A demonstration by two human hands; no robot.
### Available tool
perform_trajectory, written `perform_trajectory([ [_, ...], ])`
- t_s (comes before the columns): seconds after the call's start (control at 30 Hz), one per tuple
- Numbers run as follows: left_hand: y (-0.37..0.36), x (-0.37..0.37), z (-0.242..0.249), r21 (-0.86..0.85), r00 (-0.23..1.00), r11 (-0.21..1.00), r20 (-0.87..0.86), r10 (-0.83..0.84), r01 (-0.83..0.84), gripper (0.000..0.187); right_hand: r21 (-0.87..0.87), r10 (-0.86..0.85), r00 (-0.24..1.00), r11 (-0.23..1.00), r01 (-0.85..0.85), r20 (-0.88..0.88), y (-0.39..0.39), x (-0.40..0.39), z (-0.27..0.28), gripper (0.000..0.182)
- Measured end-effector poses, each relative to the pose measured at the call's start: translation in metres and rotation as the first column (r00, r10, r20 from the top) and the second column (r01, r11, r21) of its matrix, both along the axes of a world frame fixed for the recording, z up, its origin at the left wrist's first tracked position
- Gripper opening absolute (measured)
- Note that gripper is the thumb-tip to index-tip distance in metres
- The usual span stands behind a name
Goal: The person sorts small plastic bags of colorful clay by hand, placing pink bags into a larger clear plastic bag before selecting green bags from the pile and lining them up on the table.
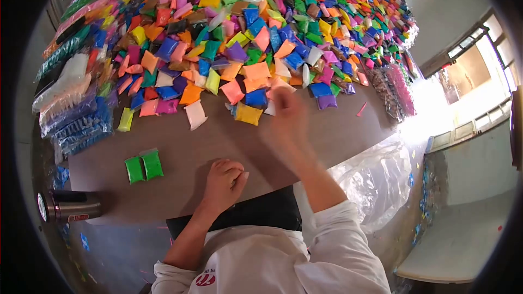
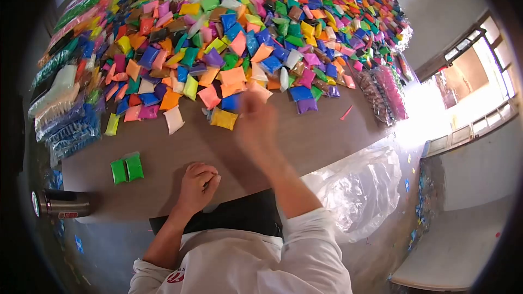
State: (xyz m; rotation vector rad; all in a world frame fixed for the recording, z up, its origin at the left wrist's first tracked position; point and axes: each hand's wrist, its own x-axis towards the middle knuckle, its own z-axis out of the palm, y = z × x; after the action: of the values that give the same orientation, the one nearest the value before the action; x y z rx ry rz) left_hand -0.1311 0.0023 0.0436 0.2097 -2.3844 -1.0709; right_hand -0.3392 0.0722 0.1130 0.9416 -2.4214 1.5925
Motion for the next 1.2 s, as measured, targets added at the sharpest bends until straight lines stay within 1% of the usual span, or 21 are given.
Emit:
perform_trajectory([
  [0.03,0.001,-0.001,0.001,-0.014,1.000,1.000,0.000,0.011,-0.011,0.013,-0.099,-0.164,0.980,0.983,0.154,-0.110,0.024,-0.035,-0.012,0.014],
  [0.07,0.001,-0.001,0.001,-0.018,1.000,1.000,-0.005,0.015,-0.015,0.013,0.026,-0.310,0.950,0.950,0.311,-0.033,0.050,-0.053,0.002,0.015],
  [0.1,0.001,-0.001,0.001,-0.022,1.000,1.000,-0.007,0.019,-0.019,0.012,-0.154,-0.394,0.891,0.917,0.367,-0.225,0.072,-0.097,-0.027,0.019],
  [0.17,0.002,-0.001,0.002,-0.029,1.000,0.999,-0.012,0.024,-0.024,0.013,-0.106,-0.488,0.842,0.873,0.476,-0.230,0.115,-0.156,-0.048,0.026],
  [0.27,0.003,-0.003,0.003,-0.044,1.000,0.999,-0.015,0.024,-0.024,0.014,0.260,-0.486,0.872,0.836,0.484,-0.059,0.141,-0.197,-0.050,0.036],
  [0.33,0.003,-0.003,0.002,-0.055,1.000,0.998,-0.003,0.021,-0.021,0.013,0.195,-0.472,0.858,0.878,0.438,0.201,0.137,-0.219,-0.072,0.040],
  [0.37,0.003,-0.003,0.002,-0.057,1.000,0.998,-0.002,0.024,-0.024,0.013,0.156,-0.446,0.833,0.895,0.418,0.326,0.137,-0.229,-0.083,0.042],
  [0.47,0.004,-0.003,0.003,-0.056,0.999,0.998,-0.004,0.039,-0.039,0.013,0.166,-0.310,0.915,0.947,0.274,0.259,0.142,-0.238,-0.091,0.034],
  [0.57,0.004,-0.002,0.004,-0.028,0.998,0.998,-0.004,0.057,-0.057,0.013,-0.169,-0.177,0.893,0.949,0.266,0.414,0.144,-0.224,-0.086,0.023],
  [0.67,0.003,-0.002,0.007,0.048,0.998,0.997,0.031,0.055,-0.056,0.013,-0.159,-0.303,0.944,0.933,0.322,0.130,0.150,-0.179,-0.055,0.018],
  [0.73,0.001,0.000,0.008,0.106,0.995,0.993,0.080,0.052,-0.060,0.014,-0.138,-0.145,0.948,0.972,0.190,0.282,0.148,-0.130,-0.029,0.015],
  [0.77,-0.001,0.000,0.007,0.118,0.997,0.992,0.061,0.040,-0.047,0.015,-0.139,-0.060,0.929,0.983,0.118,0.365,0.143,-0.101,-0.019,0.015],
  [0.8,-0.001,-0.001,0.006,0.126,0.998,0.991,0.046,0.031,-0.037,0.016,-0.170,0.045,0.900,0.985,0.033,0.434,0.133,-0.067,-0.011,0.019],
  [0.83,-0.002,0.002,0.006,0.133,0.999,0.991,0.035,0.029,-0.033,0.017,-0.211,0.154,0.852,0.976,-0.052,0.501,0.122,-0.035,-0.012,0.025],
  [0.9,-0.007,0.004,0.006,0.166,0.999,0.986,0.050,-0.022,0.014,0.022,-0.170,0.286,0.739,0.958,-0.230,0.610,0.106,0.011,-0.032,0.027],
  [0.93,-0.007,0.005,0.005,0.188,0.998,0.982,0.051,-0.048,0.037,0.024,-0.189,0.343,0.699,0.938,-0.291,0.628,0.094,0.035,-0.032,0.027],
  [0.97,-0.006,0.005,0.003,0.160,0.999,0.987,0.040,-0.033,0.027,0.026,-0.209,0.397,0.655,0.914,-0.349,0.643,0.081,0.055,-0.031,0.026],
  [1.03,-0.006,0.005,0.001,0.097,1.000,0.995,0.009,-0.011,0.010,0.031,-0.278,0.470,0.574,0.877,-0.392,0.671,0.062,0.076,-0.042,0.027],
  [1.07,-0.007,0.006,0.002,0.131,1.000,0.991,0.016,-0.021,0.019,0.033,-0.312,0.501,0.537,0.858,-0.407,0.678,0.056,0.082,-0.045,0.027],
  [1.13,-0.010,0.008,0.003,0.199,0.999,0.979,0.022,-0.046,0.040,0.039,-0.350,0.513,0.554,0.857,-0.379,0.656,0.049,0.088,-0.052,0.026],
  [1.2,-0.011,0.009,0.002,0.197,0.998,0.979,0.021,-0.054,0.049,0.042,-0.382,0.520,0.569,0.854,-0.352,0.638,0.046,0.091,-0.055,0.024],
])
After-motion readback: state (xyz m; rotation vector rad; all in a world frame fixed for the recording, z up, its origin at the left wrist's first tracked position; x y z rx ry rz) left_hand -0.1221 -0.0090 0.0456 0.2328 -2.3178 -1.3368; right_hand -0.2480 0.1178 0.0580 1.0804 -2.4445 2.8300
